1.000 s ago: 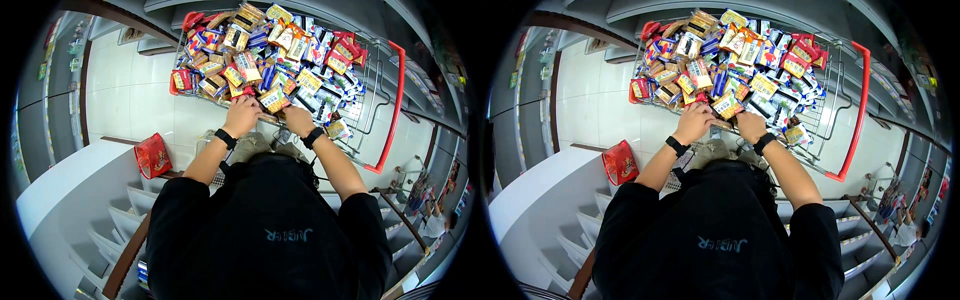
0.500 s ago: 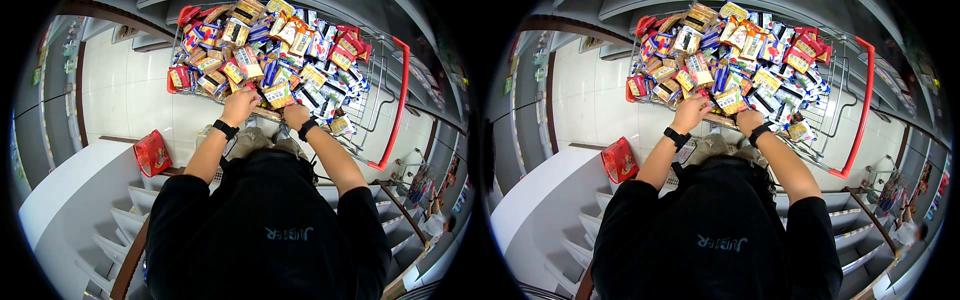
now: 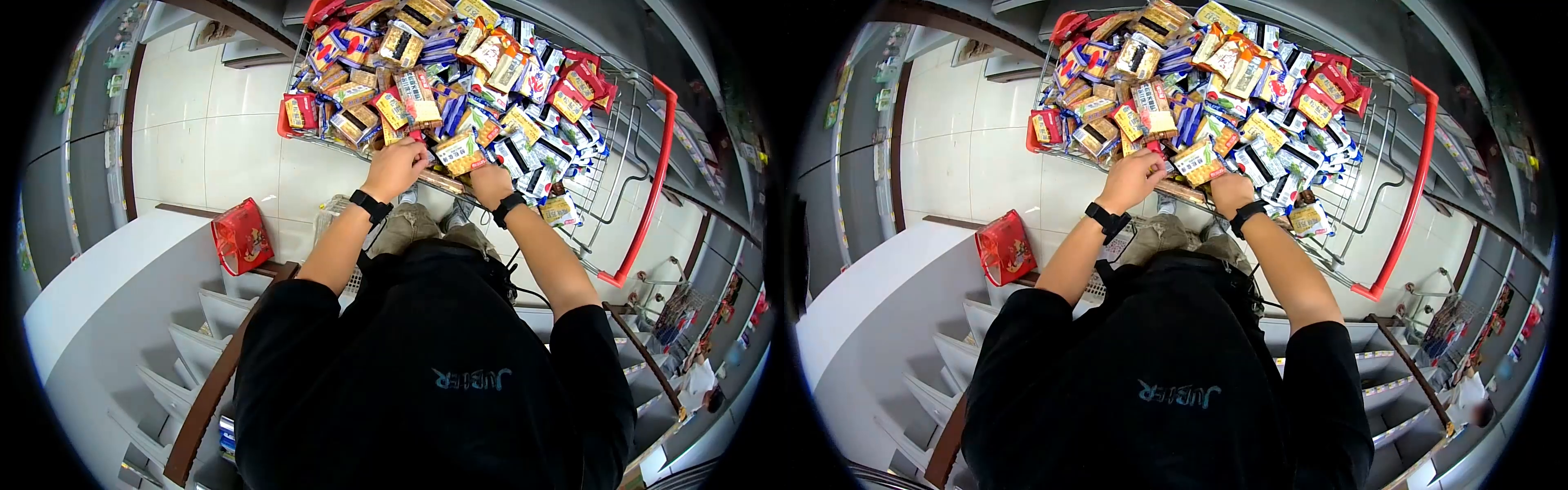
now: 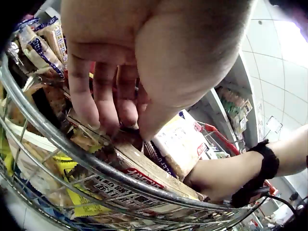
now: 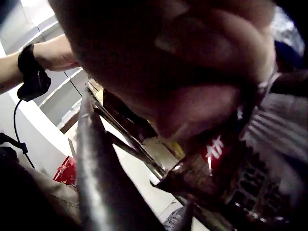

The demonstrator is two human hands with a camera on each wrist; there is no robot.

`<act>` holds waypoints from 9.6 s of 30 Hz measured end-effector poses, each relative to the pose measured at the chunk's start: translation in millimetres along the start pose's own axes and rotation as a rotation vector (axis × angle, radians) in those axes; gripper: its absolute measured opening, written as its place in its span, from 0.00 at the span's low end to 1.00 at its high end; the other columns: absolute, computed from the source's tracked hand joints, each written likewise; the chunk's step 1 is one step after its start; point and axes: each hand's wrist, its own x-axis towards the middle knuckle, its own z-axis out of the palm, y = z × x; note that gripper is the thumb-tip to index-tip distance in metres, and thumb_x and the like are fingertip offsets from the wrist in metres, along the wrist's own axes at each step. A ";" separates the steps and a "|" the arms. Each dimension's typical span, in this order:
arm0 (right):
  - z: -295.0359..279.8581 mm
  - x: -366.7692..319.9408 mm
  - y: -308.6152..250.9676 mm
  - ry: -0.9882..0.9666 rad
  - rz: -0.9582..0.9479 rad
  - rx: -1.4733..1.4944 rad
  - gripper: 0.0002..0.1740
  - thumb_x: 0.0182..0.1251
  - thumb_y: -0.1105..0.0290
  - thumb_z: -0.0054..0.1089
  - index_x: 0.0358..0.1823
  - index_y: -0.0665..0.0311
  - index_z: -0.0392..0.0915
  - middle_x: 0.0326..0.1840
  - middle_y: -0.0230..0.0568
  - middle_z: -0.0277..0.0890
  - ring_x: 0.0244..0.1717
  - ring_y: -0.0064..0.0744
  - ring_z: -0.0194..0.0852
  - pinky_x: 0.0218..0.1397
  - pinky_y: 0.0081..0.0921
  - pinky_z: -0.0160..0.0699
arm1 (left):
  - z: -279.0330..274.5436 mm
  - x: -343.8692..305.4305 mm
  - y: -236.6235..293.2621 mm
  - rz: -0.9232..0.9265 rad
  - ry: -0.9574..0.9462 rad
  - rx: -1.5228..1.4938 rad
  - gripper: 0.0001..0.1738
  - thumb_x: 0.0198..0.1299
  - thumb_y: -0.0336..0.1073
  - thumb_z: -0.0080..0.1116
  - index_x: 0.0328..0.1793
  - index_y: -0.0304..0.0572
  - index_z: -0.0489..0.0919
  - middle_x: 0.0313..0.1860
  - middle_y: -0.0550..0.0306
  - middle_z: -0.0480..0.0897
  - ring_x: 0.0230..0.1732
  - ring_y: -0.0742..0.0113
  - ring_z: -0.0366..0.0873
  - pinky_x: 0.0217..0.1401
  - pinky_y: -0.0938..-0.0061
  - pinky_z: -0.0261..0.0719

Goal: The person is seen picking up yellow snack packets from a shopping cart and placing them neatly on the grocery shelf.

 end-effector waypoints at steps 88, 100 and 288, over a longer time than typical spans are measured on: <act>-84.8 61.6 -96.8 0.039 -0.361 -0.187 0.09 0.57 0.71 0.54 0.30 0.60 0.85 0.32 0.45 0.84 0.36 0.45 0.85 0.35 0.42 0.82 | -93.1 -60.4 -39.3 -0.230 0.465 -0.874 0.13 0.60 0.29 0.66 0.48 0.34 0.77 0.40 0.59 0.83 0.39 0.77 0.79 0.42 0.80 0.77; -67.6 84.9 -114.6 0.024 -0.306 -0.214 0.10 0.60 0.70 0.53 0.32 0.59 0.85 0.31 0.45 0.84 0.35 0.44 0.86 0.35 0.40 0.82 | -131.0 -119.8 -74.7 -0.323 0.684 -0.892 0.14 0.60 0.28 0.66 0.50 0.34 0.75 0.42 0.57 0.83 0.40 0.74 0.81 0.43 0.79 0.80; -38.9 239.0 -196.8 -0.427 -0.523 -0.355 0.11 0.59 0.70 0.52 0.35 0.65 0.84 0.39 0.53 0.83 0.43 0.51 0.83 0.44 0.45 0.81 | -210.8 -105.3 -150.1 -0.338 0.424 -1.275 0.26 0.59 0.31 0.65 0.62 0.33 0.69 0.50 0.54 0.82 0.49 0.69 0.81 0.53 0.73 0.79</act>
